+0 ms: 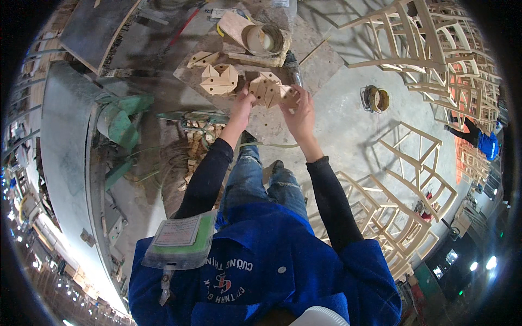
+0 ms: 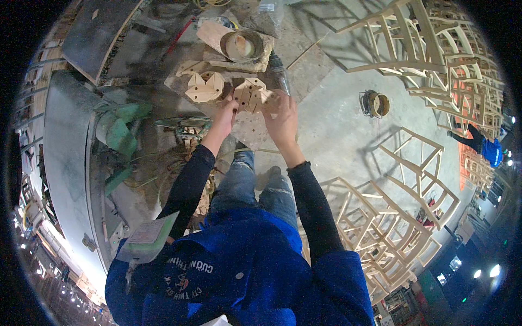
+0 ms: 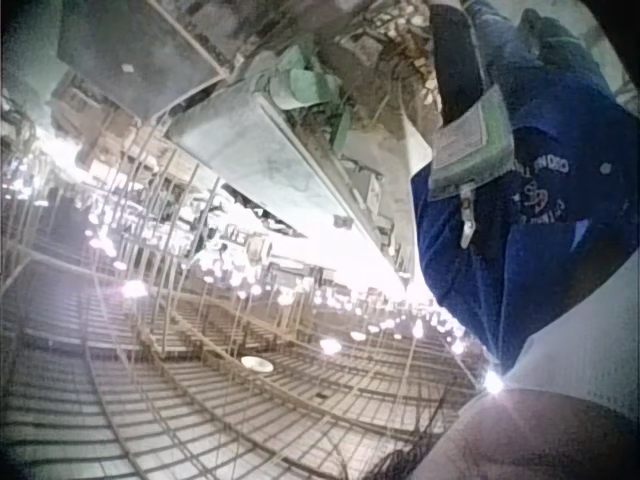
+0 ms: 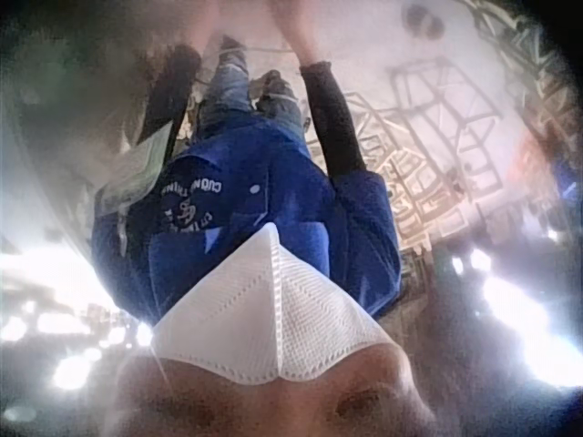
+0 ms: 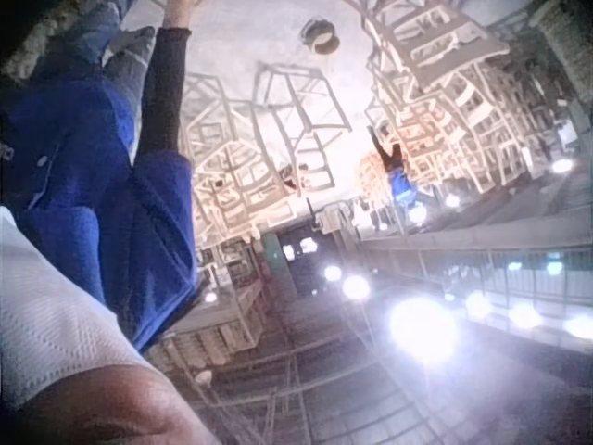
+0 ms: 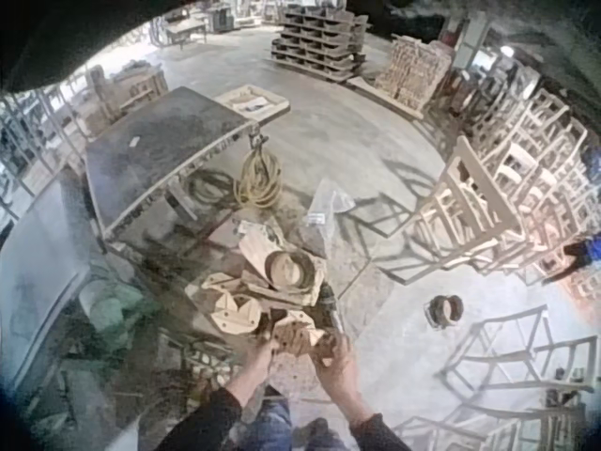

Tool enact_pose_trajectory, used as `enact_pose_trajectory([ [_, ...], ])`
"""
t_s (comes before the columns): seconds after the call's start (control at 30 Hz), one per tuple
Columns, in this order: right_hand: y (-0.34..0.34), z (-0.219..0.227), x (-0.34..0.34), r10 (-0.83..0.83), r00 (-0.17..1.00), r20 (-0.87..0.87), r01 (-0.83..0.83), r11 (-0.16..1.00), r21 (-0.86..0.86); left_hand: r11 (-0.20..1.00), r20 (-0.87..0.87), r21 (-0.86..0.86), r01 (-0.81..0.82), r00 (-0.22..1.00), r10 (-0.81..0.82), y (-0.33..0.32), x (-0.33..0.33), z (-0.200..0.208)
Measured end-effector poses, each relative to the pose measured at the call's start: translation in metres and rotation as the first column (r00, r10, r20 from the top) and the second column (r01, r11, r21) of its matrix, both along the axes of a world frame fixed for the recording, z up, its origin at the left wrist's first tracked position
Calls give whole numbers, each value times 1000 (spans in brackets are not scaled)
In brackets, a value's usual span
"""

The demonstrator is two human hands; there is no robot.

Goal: The person sits on the floor and assembles small wooden pieces with holes into larger structures. They pick up pieces, fit them together, and place the assembled units on the floor. Later, they use a power drill to attach a wooden piece to a chair frame.

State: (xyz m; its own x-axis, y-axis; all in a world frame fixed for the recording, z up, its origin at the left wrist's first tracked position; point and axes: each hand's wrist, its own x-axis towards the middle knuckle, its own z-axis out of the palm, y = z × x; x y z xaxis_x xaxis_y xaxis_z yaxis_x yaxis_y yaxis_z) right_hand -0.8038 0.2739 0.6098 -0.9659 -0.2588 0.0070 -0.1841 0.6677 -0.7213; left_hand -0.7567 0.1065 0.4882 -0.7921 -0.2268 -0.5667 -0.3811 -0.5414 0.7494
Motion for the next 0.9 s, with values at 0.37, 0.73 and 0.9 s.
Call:
enact_pose_trajectory([
  [0.37,35,-26,69,30,981,192,-51,993,108,450,-29,-865,220,875,-484,-14,1,43],
  [0.73,8,-55,78,170,974,153,-192,971,143,447,-49,-877,176,892,-449,-10,-14,64],
  [0.9,6,-65,79,171,972,163,-205,953,221,438,-94,-891,121,895,-437,-4,-22,69],
])
